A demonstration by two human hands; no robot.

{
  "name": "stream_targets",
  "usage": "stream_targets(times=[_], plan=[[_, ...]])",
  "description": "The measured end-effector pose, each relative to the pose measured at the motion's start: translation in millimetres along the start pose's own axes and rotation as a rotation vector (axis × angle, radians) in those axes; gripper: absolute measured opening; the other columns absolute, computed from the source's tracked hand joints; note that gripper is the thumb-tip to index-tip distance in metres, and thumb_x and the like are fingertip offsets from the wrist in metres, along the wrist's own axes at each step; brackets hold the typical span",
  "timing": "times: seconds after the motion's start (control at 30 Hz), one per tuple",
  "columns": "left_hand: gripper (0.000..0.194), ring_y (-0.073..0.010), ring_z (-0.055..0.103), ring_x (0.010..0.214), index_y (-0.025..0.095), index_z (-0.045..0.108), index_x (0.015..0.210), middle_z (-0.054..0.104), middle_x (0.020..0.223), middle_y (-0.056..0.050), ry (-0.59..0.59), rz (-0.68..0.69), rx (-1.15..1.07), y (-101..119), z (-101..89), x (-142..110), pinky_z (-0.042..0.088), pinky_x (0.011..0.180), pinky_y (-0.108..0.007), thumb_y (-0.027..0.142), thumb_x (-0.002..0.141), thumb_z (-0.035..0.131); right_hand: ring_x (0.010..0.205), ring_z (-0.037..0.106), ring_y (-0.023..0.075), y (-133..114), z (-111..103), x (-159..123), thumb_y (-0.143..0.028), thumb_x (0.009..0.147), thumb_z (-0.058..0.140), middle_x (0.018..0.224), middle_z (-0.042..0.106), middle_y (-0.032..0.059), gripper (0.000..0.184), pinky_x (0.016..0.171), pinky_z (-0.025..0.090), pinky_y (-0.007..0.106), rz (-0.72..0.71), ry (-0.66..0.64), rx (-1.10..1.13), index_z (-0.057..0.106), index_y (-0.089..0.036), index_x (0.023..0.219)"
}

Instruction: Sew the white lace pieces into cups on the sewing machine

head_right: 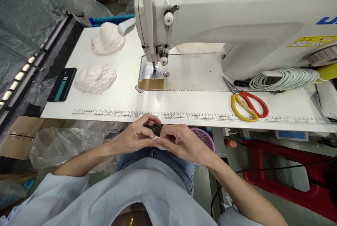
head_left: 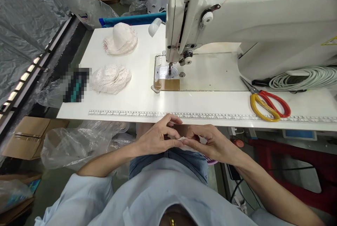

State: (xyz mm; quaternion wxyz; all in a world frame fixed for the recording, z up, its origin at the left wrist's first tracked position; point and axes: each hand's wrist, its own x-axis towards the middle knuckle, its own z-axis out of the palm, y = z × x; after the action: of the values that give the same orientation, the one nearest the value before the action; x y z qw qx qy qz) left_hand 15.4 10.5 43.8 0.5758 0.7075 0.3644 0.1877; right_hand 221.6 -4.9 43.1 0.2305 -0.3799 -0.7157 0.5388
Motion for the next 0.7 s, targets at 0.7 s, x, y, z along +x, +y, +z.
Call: stream_targets(times=[0.7], plan=[[0.023, -0.0060, 0.038, 0.055, 0.009, 0.070, 0.079, 0.051, 0.060, 0.002, -0.159, -0.310, -0.361, -1, 11.4, 23, 0.030, 0.053, -0.020, 0.031, 0.076, 0.065, 0.055, 0.041, 0.0083, 14, -12, -7, -0.036, 0.086, 0.057, 0.062, 0.049, -0.0027, 0.022, 0.050, 0.034, 0.021, 0.086, 0.090, 0.110, 0.053, -0.017, 0.074]])
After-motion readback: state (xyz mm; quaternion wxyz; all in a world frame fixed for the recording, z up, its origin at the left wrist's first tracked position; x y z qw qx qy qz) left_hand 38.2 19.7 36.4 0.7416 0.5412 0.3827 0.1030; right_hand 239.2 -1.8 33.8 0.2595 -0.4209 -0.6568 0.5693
